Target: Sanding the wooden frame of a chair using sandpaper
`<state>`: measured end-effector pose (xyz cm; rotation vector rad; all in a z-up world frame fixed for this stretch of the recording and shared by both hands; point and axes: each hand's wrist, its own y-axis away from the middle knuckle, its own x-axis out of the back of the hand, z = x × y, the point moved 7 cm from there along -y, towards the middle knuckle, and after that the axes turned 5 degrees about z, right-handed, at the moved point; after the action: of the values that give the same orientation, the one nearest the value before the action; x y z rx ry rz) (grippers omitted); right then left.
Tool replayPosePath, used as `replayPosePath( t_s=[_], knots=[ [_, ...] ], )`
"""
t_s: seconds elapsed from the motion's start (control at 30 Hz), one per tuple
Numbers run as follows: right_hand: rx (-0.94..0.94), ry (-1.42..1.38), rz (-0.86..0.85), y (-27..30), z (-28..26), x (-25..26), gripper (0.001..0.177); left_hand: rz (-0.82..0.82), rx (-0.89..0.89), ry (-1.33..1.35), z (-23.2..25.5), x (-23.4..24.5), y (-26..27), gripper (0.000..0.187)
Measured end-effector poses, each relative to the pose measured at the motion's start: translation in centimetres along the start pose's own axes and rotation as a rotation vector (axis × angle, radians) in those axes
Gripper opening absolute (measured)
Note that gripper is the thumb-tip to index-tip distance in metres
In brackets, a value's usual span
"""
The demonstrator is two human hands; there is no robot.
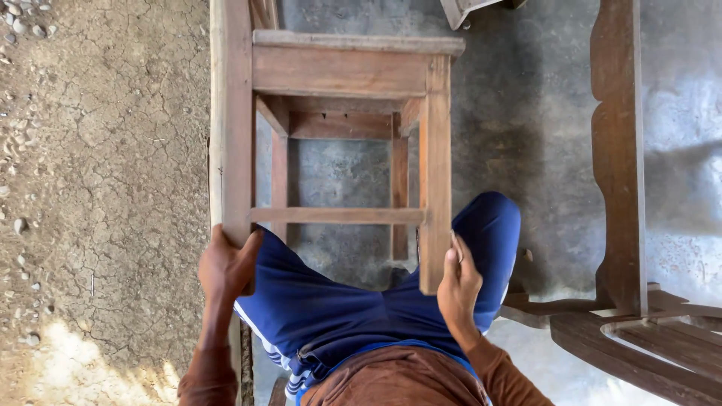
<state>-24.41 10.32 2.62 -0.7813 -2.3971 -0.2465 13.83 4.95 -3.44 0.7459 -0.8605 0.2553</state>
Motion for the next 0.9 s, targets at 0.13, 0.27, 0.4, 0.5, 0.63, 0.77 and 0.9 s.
replayPosePath(
  t_s=[0.13,0.27,0.4,0.5,0.63,0.77,0.9],
  knots=[
    [-0.038,-0.054,-0.247,1.4,1.8,-0.8,0.039,0.015,0.0,-0.022,-2.6,1.9,-0.3,0.043],
    [0.059,0.009,-0.045,-0.9,3.8,0.3,0.028,0.068,-0.012,-0.029,-4.9,1.4,-0.3,0.057],
    [0.171,0.008,0.12,-4.5,1.1,1.8,0.018,0.095,-0.008,-0.017,-5.0,1.5,-0.1,0.062],
    [0.239,-0.048,0.072,-5.7,-2.6,0.8,0.014,0.121,-0.033,-0.009,-3.0,3.2,1.4,0.061],
    [0.24,-0.115,0.03,-5.2,-2.9,-3.2,0.012,0.141,-0.058,-0.03,-2.9,3.2,1.7,0.063],
    [0.304,-0.109,0.014,-4.4,-4.4,-4.5,0.014,0.177,-0.108,-0.044,-2.6,3.1,1.9,0.061],
    [0.289,-0.128,0.059,-4.1,-4.6,-4.4,0.016,0.223,-0.12,-0.03,-2.5,2.6,2.0,0.06]
  ],
)
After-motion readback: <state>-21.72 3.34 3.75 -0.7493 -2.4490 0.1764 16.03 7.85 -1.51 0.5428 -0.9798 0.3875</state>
